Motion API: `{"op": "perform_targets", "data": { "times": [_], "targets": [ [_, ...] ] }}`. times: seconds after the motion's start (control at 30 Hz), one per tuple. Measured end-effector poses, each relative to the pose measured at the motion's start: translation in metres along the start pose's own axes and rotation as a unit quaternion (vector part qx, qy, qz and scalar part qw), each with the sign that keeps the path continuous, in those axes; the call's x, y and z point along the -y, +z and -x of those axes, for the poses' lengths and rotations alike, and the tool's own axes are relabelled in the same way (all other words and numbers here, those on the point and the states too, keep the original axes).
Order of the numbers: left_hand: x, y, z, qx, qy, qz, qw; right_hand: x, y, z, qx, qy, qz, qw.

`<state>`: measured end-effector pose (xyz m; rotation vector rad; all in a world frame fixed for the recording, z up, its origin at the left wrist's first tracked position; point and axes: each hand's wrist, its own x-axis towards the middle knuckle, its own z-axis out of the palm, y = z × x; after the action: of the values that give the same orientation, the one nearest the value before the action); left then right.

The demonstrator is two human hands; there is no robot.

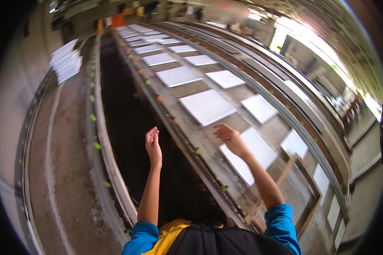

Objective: The person repeatedly picks up white rectangular panels from a conveyor belt, places them into a wooden frame, and presses them down with both hands. The person then removes the frame and repeats the process with additional panels along the conveyor line.

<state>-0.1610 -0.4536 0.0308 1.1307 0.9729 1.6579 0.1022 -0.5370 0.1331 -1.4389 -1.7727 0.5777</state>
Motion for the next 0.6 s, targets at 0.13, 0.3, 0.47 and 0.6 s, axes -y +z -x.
{"op": "perform_targets", "data": {
  "times": [0.13, 0.3, 0.47, 0.6],
  "targets": [
    [0.055, -0.071, 0.001, -0.094, -0.03, -0.102, 0.99, 0.014, 0.158, -0.08, 0.069, -0.029, -0.137, 0.988],
    [0.116, -0.155, 0.029, -0.136, -0.121, -0.239, 0.954, -0.029, 0.317, -0.06, 0.144, 0.011, -0.112, 0.983],
    [0.175, -0.177, 0.064, -0.156, -0.233, -0.29, 0.915, -0.201, 0.4, 0.015, 0.294, 0.099, 0.08, 0.947],
    [0.203, -0.171, 0.06, -0.15, -0.265, -0.262, 0.916, -0.362, 0.449, 0.033, 0.356, 0.069, 0.115, 0.925]
  ]
}}
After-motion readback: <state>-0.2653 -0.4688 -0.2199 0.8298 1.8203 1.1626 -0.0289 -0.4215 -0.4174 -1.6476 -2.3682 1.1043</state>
